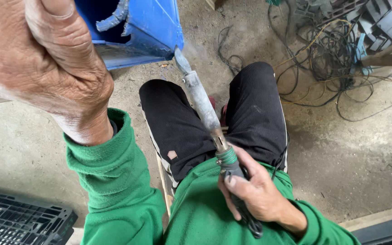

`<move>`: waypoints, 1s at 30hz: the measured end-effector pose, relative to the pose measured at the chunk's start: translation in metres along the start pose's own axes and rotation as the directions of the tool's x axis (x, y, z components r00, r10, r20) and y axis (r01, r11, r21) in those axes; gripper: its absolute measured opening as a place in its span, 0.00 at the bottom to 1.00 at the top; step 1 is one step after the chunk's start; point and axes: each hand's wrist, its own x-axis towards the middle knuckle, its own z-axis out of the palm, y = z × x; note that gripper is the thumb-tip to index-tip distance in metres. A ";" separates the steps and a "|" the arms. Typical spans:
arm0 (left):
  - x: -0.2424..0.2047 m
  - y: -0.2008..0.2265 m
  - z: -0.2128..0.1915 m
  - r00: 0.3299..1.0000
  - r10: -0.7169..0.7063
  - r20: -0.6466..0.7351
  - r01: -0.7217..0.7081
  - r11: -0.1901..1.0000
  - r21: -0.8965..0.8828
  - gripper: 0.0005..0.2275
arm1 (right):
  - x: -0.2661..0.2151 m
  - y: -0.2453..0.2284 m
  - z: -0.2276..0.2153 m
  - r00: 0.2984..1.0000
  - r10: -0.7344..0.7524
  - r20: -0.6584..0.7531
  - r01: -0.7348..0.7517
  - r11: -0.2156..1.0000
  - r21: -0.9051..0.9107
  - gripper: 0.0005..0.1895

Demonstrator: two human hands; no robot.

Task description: The person uses a soldering iron to melt and smooth the edges of a blue plastic crate, then uses a hand saw to trim the melted plastic. The person works on the crate while seated on the floor in a workshop.

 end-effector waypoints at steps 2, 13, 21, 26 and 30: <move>0.001 0.000 -0.002 1.000 0.011 -0.011 -0.011 0.999 0.051 0.20 | 0.012 0.014 -0.002 1.000 0.015 0.015 -0.014 1.000 -0.027 0.32; -0.034 -0.028 -0.006 0.993 0.114 -0.021 -0.107 0.971 0.215 0.13 | 0.071 0.065 -0.042 0.987 -0.124 0.106 0.142 0.974 -0.178 0.28; -0.135 -0.098 -0.011 0.974 -0.074 0.216 -0.034 0.888 0.458 0.28 | 0.084 0.052 -0.084 0.959 -0.269 0.086 0.264 0.743 -0.615 0.29; -0.151 -0.113 -0.012 0.944 -0.226 0.240 0.107 0.899 0.426 0.27 | 0.074 0.012 -0.109 0.837 -0.501 0.220 0.394 0.272 -0.878 0.32; -0.139 -0.113 -0.002 0.974 -0.162 0.159 0.075 0.891 0.448 0.24 | 0.082 -0.013 -0.123 0.735 -0.599 0.316 0.407 0.018 -0.913 0.34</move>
